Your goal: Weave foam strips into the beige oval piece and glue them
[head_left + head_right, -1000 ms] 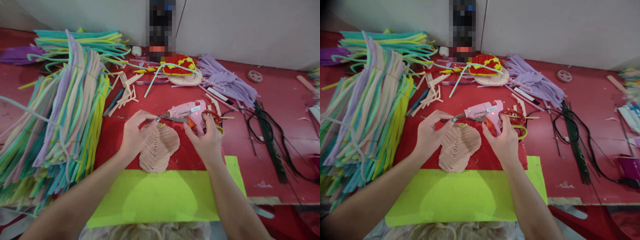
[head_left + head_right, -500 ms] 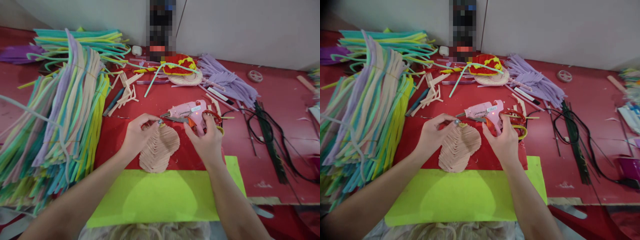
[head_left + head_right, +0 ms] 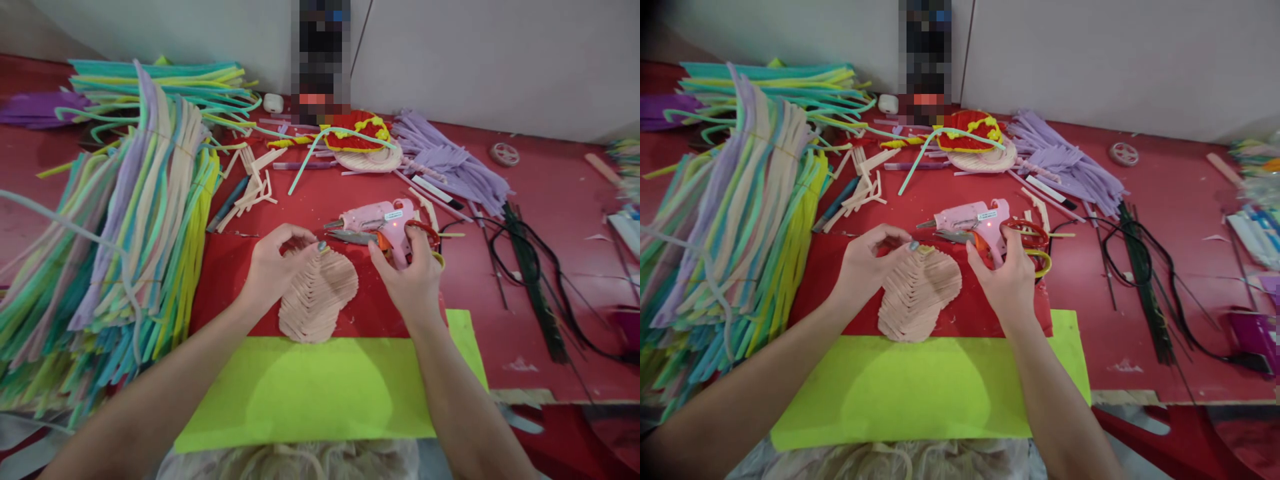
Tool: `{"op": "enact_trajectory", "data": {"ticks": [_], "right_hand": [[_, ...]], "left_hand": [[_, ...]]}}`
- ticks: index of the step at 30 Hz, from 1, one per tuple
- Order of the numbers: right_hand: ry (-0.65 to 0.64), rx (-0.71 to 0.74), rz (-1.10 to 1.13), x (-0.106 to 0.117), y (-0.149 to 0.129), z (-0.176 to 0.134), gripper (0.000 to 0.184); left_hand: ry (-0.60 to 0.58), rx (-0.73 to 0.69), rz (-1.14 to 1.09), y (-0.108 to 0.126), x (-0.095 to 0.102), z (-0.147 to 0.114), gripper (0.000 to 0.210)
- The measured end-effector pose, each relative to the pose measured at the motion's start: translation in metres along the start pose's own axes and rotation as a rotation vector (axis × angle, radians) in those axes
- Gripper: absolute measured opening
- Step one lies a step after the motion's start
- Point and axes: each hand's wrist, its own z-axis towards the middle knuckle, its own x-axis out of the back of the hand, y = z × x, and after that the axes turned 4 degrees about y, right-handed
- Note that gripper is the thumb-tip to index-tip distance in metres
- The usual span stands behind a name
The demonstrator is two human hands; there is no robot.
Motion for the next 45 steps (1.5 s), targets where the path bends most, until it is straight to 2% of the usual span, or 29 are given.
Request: {"op": "enact_trajectory", "data": {"ticks": [5, 8, 13, 17, 21, 26, 29, 38, 41, 45], "right_hand": [[0.009, -0.078, 0.007, 0.005, 0.002, 0.007, 0.051], [0.043, -0.067, -0.003, 0.015, 0.001, 0.014, 0.050], [0.076, -0.033, -0.027, 0.025, 0.000, 0.026, 0.048], [0.079, -0.018, -0.028, 0.019, 0.004, 0.028, 0.047], [0.020, -0.034, -0.036, 0.010, 0.015, 0.023, 0.049], [-0.057, -0.040, -0.048, 0.007, 0.026, 0.018, 0.051], [-0.070, -0.038, -0.053, 0.006, 0.027, 0.016, 0.051], [-0.105, -0.078, -0.096, 0.006, 0.029, 0.019, 0.053], [-0.110, -0.079, -0.104, 0.007, 0.031, 0.019, 0.054], [-0.131, -0.052, -0.116, 0.007, 0.031, 0.018, 0.054]], "left_hand": [[0.095, -0.079, 0.072, -0.002, 0.010, 0.006, 0.011], [0.137, -0.137, 0.162, 0.000, 0.020, 0.007, 0.015], [0.193, -0.177, 0.459, 0.002, 0.035, 0.009, 0.025], [0.149, -0.272, 0.683, -0.003, 0.039, 0.012, 0.018], [0.026, -0.347, 0.657, -0.005, 0.030, 0.009, 0.022], [-0.155, -0.310, 0.627, -0.008, 0.016, 0.001, 0.020], [-0.206, -0.256, 0.601, -0.011, 0.014, 0.001, 0.016], [-0.211, -0.149, 0.557, -0.011, 0.014, 0.002, 0.011], [-0.197, -0.195, 0.597, -0.012, 0.014, 0.002, 0.011], [-0.153, -0.333, 0.674, -0.012, 0.014, 0.002, 0.013]]}}
